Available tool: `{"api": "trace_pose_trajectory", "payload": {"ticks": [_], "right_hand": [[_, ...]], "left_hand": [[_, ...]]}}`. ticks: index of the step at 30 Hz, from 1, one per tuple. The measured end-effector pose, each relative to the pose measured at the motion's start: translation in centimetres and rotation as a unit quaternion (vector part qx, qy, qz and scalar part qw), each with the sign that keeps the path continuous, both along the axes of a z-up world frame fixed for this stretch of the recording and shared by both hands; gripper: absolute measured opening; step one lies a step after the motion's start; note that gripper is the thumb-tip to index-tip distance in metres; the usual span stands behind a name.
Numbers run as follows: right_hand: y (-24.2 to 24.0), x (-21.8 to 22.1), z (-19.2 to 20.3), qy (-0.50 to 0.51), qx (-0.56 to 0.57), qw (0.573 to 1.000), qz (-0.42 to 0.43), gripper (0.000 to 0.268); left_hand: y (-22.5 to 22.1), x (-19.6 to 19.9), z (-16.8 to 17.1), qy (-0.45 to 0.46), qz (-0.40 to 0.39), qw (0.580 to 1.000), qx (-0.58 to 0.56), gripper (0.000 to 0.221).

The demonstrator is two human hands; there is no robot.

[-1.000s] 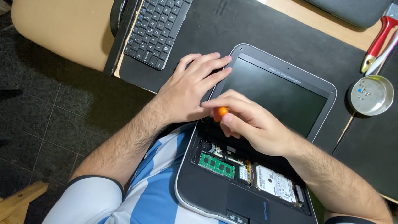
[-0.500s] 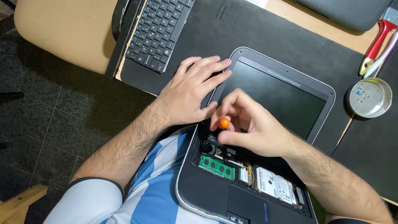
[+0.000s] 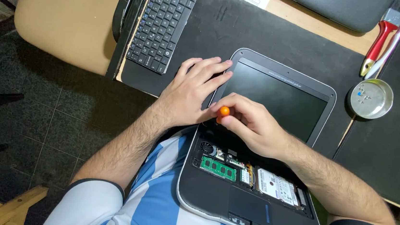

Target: Removing the keyboard and internal screws from a small laptop for repair

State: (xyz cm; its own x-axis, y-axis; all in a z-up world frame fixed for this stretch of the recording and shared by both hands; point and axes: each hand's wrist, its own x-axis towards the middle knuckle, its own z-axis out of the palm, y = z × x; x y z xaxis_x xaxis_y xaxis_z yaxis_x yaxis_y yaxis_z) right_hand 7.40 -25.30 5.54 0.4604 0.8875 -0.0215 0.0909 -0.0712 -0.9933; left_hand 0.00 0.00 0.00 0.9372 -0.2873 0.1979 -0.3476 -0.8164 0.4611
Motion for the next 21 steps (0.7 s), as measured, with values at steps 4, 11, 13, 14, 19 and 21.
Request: {"api": "trace_pose_trajectory", "payload": {"ticks": [4,11,13,14,19,21], "right_hand": [[-0.1,-0.3,0.0,0.011,0.021,1.0,-0.008,0.031],[-0.9,-0.3,-0.7,0.018,0.039,0.998,-0.038,0.034],[-2.1,0.1,-1.3,0.018,0.05,0.997,-0.056,0.035],[-3.0,0.3,-1.9,0.054,0.08,0.992,-0.077,0.035],[-9.2,2.7,-4.2,0.093,0.149,0.97,-0.168,0.037],[-12.4,3.6,-5.9,0.101,0.174,0.927,-0.317,0.034]], "left_hand": [[0.0,0.0,-0.3,-0.005,0.002,1.0,-0.003,0.086],[-0.1,0.0,-0.4,-0.013,0.005,1.0,-0.007,0.086],[0.1,0.0,-0.5,-0.019,0.003,1.0,-0.003,0.088],[0.2,0.0,-0.3,-0.021,0.001,1.0,-0.004,0.088],[0.3,0.1,-0.1,-0.022,-0.017,1.0,0.0,0.085],[0.2,0.2,-0.1,-0.031,-0.004,0.999,-0.009,0.076]]}}
